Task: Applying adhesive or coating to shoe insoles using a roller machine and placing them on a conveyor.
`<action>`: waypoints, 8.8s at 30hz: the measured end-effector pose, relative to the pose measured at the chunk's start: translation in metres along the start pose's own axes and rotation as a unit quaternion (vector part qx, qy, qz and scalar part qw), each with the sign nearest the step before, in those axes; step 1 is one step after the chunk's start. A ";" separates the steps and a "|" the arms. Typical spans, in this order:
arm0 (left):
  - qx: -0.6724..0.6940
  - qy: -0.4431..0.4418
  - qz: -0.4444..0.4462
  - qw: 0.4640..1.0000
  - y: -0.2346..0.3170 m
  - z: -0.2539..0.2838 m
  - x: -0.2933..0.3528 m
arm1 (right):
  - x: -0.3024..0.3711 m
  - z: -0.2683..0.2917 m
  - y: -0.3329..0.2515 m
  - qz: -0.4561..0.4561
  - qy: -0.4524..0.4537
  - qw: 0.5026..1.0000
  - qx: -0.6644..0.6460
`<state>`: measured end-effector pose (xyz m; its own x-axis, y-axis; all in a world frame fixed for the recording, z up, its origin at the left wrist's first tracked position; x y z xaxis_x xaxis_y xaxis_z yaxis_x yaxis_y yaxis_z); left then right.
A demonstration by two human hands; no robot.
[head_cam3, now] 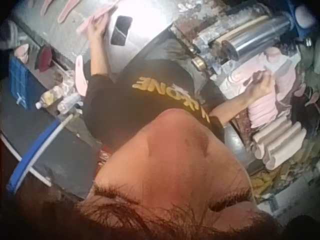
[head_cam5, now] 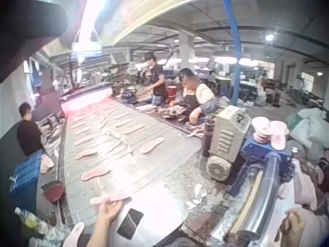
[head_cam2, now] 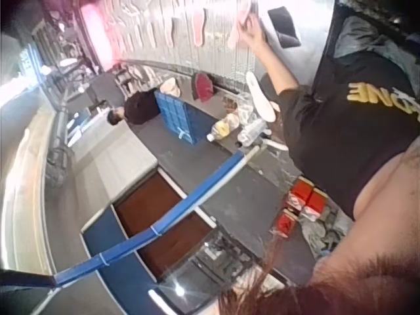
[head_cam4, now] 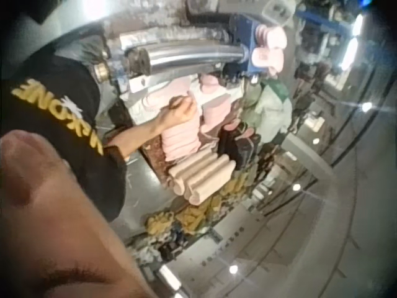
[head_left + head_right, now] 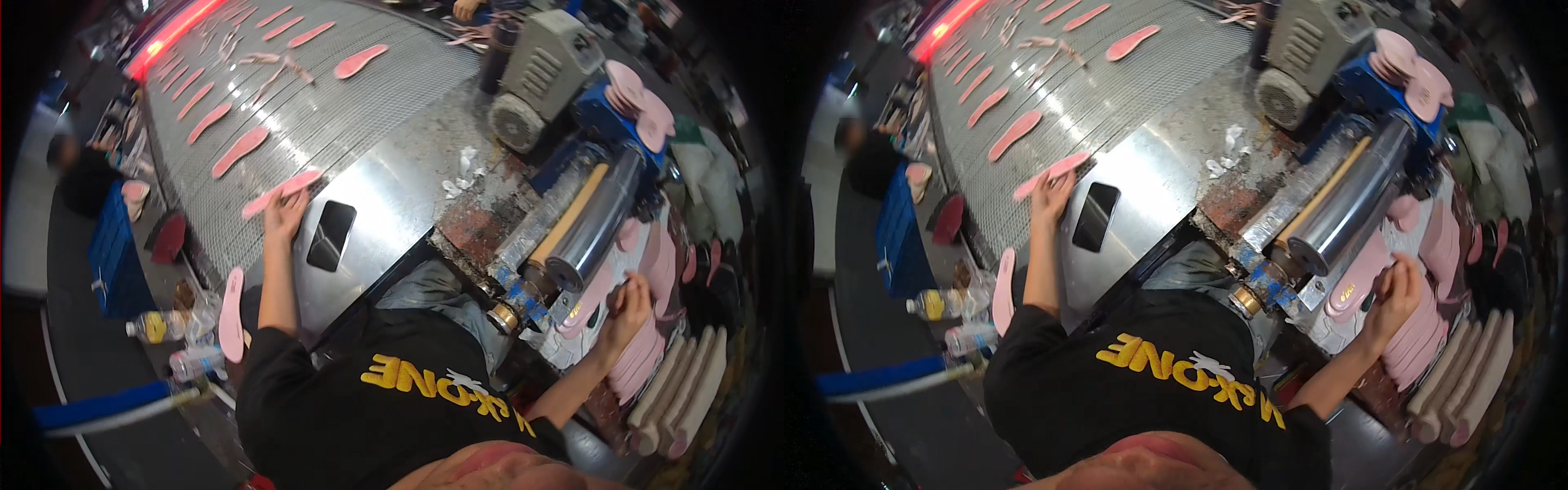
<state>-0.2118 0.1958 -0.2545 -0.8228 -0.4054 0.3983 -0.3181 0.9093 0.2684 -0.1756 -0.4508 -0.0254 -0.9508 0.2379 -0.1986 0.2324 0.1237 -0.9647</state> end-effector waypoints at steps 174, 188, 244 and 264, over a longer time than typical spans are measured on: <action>-0.635 -0.746 -0.136 0.146 -0.279 -0.404 0.055 | -0.004 -0.024 -0.069 -0.005 -0.237 0.924 0.299; -0.370 -0.517 0.372 0.676 -0.243 -0.246 0.010 | 0.017 0.024 -0.061 0.016 -0.141 0.962 0.234; -0.808 -0.177 -0.256 0.501 -0.217 -0.130 -0.221 | 0.073 0.061 0.102 -0.044 0.200 0.705 0.679; -0.625 -0.561 -0.032 0.542 -0.290 -0.327 0.060 | 0.013 0.126 -0.025 0.053 0.293 0.955 0.000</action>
<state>-0.0155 -0.1228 -0.0218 -0.8209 0.5170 -0.2428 -0.3720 -0.1613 0.9141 -0.2201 -0.5724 -0.0260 -0.6443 0.7468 -0.1649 0.3209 0.0683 -0.9447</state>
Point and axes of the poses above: each hand's wrist, its own x-axis away from the middle knuckle, its own z-axis out of the back of the hand, y = z × x, the point moved 2 cm from there along -x, towards the middle knuckle, and after that the axes turned 1 degree about -z, right-handed, at the moved point
